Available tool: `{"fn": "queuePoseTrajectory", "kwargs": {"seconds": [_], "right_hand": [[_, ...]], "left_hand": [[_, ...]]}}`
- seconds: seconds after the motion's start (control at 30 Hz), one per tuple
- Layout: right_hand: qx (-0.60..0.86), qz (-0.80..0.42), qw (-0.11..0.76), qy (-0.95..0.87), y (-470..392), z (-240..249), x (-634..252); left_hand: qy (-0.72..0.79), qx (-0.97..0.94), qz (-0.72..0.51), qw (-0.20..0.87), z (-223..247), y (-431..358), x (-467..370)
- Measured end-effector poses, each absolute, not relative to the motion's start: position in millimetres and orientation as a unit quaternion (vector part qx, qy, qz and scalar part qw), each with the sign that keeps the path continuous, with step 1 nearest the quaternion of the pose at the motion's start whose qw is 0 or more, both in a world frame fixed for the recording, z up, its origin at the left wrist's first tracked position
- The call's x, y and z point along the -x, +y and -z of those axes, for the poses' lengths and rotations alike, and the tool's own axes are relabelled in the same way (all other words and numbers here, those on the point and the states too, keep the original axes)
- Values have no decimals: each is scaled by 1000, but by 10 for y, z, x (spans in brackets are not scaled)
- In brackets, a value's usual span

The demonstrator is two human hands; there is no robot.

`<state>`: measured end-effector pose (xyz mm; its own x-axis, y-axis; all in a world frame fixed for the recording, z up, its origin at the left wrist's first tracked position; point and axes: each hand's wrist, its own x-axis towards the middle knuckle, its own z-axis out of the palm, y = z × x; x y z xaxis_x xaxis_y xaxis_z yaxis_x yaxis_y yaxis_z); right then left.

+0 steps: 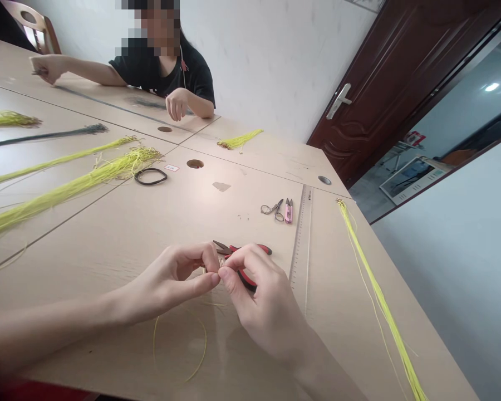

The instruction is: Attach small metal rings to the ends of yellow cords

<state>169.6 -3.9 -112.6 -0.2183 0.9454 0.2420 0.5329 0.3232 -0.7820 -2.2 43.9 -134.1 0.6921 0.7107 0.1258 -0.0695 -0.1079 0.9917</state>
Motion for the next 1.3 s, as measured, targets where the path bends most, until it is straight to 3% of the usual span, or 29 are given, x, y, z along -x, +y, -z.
{"fn": "queuePoseTrajectory", "kwargs": {"seconds": [0.47,0.87,1.3], "right_hand": [[458,-191,367,-786,-55,1146,-1707],[420,-34,338,-842,-24,1168,-1717],[425,-135,418,-792,-47,1122,-1678]], "left_hand": [[218,-646,-305,665,1338,422,32],[198,-619,-289,703,1345,420,30],[174,-573,-291,746,1310,409,29]]}}
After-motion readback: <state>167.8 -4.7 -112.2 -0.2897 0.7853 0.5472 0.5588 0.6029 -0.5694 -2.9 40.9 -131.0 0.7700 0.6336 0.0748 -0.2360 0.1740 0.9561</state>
